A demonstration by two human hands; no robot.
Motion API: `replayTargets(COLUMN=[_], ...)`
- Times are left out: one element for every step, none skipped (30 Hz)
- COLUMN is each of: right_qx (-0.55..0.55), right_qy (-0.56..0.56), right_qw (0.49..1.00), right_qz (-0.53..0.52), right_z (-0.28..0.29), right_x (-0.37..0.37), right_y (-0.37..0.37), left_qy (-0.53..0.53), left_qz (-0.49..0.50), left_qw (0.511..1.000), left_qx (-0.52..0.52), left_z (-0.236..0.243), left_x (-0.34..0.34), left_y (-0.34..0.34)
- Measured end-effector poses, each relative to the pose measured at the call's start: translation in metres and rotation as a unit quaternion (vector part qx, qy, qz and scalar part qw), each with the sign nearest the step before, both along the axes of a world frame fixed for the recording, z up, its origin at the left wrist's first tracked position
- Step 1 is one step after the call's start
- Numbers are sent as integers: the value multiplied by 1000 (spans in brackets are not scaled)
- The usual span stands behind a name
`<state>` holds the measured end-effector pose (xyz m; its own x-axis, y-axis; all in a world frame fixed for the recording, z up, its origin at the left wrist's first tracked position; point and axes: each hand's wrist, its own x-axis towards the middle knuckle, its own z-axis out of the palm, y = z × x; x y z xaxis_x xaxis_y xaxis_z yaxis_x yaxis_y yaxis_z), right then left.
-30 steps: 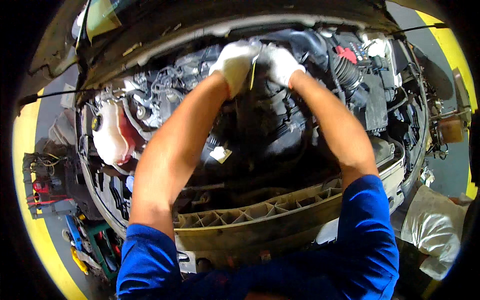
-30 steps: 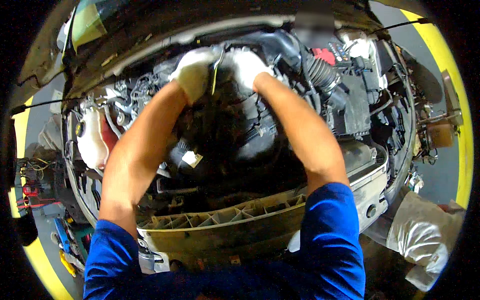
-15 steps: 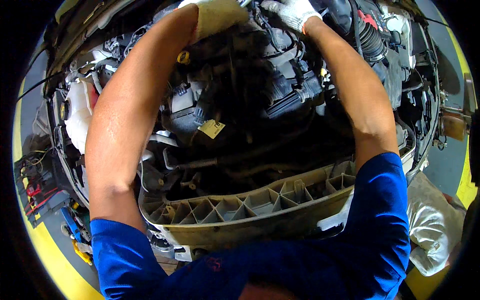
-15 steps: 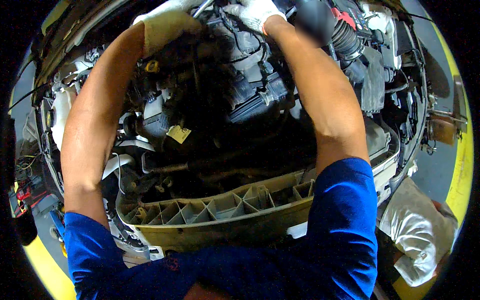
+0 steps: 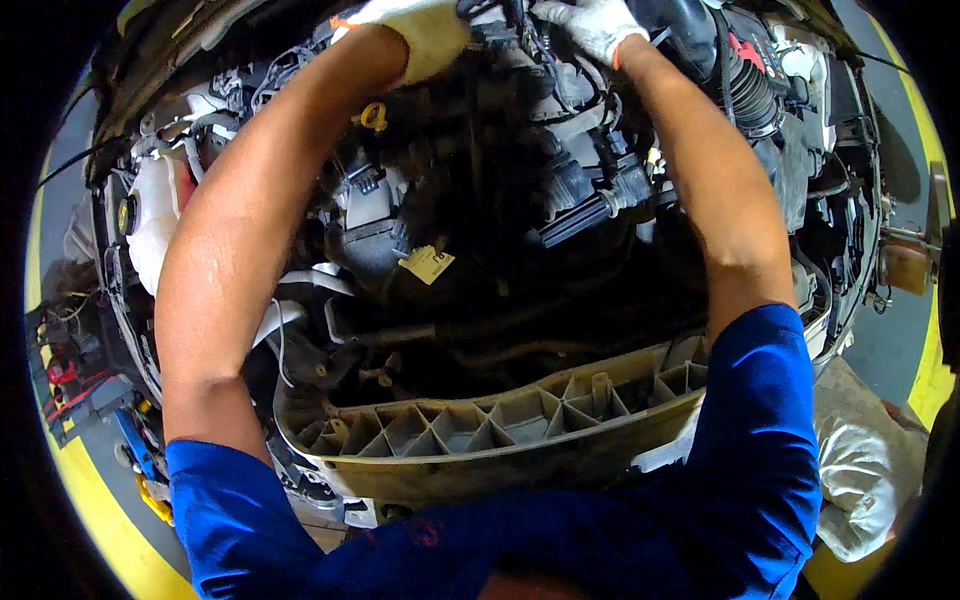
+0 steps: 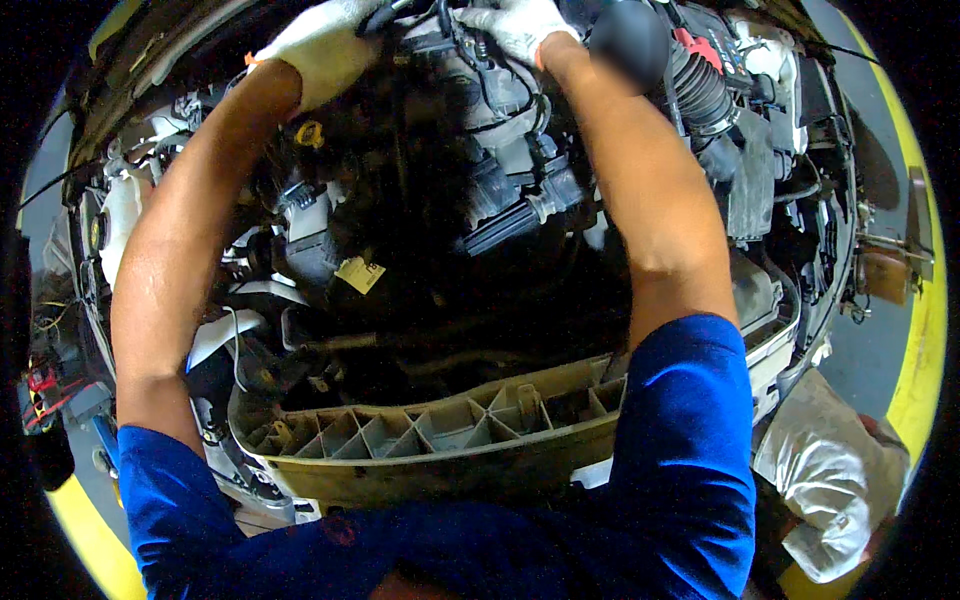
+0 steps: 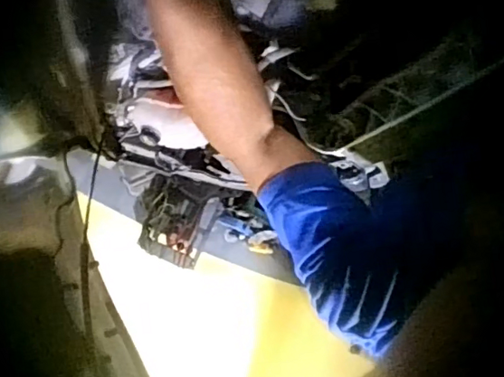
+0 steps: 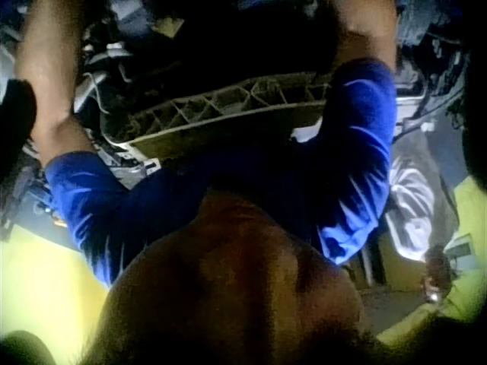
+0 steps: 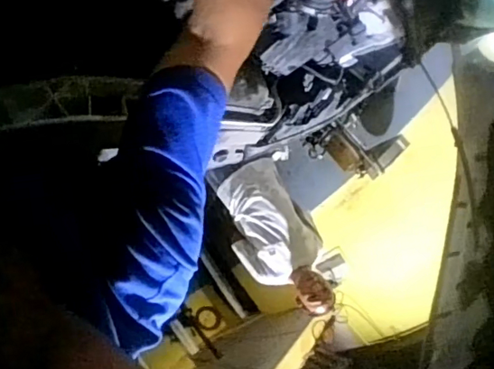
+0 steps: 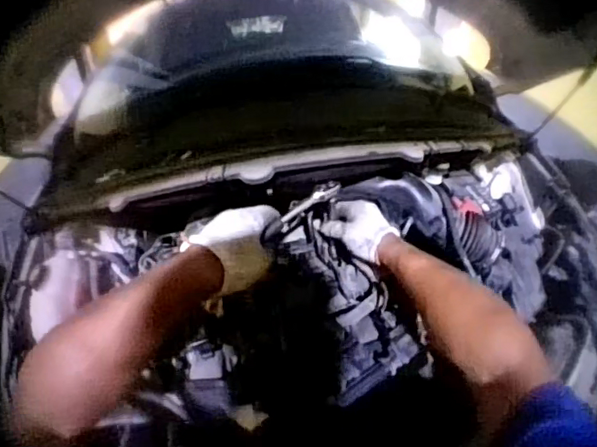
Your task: The person works on a car engine by hand and using a socket wrench, loosening bolts and manipulating components within the engine bay.
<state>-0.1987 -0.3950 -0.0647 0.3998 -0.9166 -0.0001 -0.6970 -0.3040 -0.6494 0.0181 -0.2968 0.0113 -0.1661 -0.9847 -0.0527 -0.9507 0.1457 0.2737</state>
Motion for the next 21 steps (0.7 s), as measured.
replayTargets(right_qx=[38,23,17,11,14,26,36,47,44,50,56,61,54,58,52,44,53,79,56,34,36], right_qy=[-36,12,42,71,92,73,56,38,52,30,7,-15,-20,-29,-39,-50,-33,-19,29,78,56], right_qw=[999,1000,998,996,994,995,995,995,997,998,998,997,997,997,997,996,997,996,997,996,998], right_qz=[0,17,34,51,51,62,69,75,33,36,40,47,49,47,51,53,39,42,34,24,12], right_z=[8,12,17,23,26,24,20,16,11,2,-7,-7,-7,-8,-9,-11,-17,-15,-11,-9,-7], right_x=[-9,-22,-20,-17,-13,-9,-7,-6,-5,-10,-15,-14,-12,-10,-8,-8,-20,-18,-19,-22,-19], right_y=[0,-7,-7,-5,-1,-2,-5,-8,-10,-15,-21,-20,-19,-15,-16,-16,-16,-17,-17,-17,-13], left_qy=[4,9,-26,-29,-55,-78,-83,-89,-95,-61,-69,-78,-76,-75,-74,19,37,39,96,154,207], left_qz=[-9,-18,-24,23,21,20,30,40,44,32,16,3,-7,-17,-27,-91,-89,-76,-55,-35,-8], left_qw=[1000,998,997,998,990,974,977,979,981,983,982,980,982,985,987,979,987,993,993,987,977], left_qx=[-27,-54,-64,-55,-131,-210,-195,-178,-161,-169,-176,-185,-171,-156,-143,-181,-132,-84,-40,4,49], left_z=[-11,-22,-3,-3,-20,-41,-53,-64,-65,-64,-65,-60,-57,-55,-45,-26,-33,-26,-20,-15,-10], left_x=[-1,-2,-1,0,7,19,27,33,28,28,28,31,34,39,39,32,18,15,9,2,1], left_y=[-12,-22,-11,-14,-18,-25,-41,-58,-64,-67,-72,-73,-70,-63,-52,-27,-29,-25,-21,-18,-14])
